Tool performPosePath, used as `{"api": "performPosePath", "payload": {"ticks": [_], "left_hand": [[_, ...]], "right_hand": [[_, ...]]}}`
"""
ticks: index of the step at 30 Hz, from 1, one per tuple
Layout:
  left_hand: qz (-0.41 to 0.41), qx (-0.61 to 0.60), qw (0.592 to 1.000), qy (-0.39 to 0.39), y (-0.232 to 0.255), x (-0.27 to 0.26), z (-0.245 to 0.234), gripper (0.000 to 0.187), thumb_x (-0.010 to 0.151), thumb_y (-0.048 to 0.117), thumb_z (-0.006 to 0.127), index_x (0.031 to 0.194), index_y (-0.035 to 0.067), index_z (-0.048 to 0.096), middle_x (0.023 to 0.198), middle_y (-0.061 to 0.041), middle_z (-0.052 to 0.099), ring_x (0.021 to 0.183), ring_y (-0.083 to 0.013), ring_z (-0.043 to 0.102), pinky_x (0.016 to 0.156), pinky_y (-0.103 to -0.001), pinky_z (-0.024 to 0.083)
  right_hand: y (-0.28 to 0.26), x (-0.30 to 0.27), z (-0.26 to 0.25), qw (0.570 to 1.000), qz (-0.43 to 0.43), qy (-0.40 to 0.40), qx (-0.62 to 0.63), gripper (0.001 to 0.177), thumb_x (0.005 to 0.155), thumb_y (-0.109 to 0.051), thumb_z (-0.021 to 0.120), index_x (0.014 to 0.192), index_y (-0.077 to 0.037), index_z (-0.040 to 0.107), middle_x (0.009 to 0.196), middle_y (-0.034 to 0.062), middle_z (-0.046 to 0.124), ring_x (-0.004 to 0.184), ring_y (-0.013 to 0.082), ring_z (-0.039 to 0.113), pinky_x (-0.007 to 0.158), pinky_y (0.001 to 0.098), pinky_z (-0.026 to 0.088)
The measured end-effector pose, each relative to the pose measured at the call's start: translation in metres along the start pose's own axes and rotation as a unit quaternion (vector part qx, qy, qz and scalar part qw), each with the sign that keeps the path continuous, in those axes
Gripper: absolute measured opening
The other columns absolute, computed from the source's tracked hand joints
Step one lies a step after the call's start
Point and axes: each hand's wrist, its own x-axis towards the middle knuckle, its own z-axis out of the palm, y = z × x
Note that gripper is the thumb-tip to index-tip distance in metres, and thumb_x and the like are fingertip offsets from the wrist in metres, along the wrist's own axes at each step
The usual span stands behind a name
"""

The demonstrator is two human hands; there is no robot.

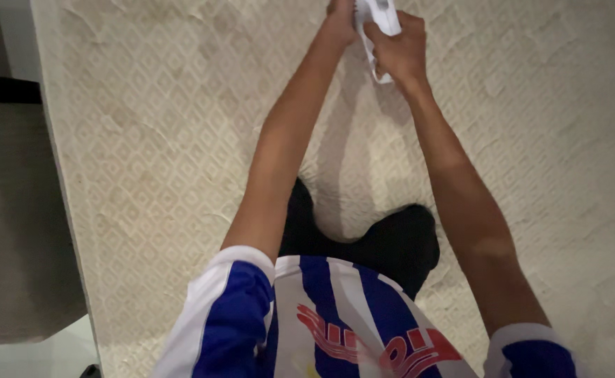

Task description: The person vacuums a mattress on the floor by moving a handheld cordless vacuum cleaner over the surface to remove white powder.

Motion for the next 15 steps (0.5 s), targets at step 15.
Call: {"api": "performPosePath", "payload": {"ticks": [15], "left_hand": [[0.157,-0.028,0.987,-0.024,-0.065,-0.163,0.007,0.087,0.078,0.070,0.068,0.138,0.008,0.055,0.121,-0.011,0.069,0.109,-0.0282,0.068,0.098,-0.048,0.055]], "right_hand": [[0.001,-0.090,-0.021,0.995,0.066,-0.062,-0.039,0.024,0.092,-0.019,0.076,0.102,0.003,0.072,0.064,0.0022,0.062,0.045,0.0099,0.055,0.037,0.0289,0.041]]}}
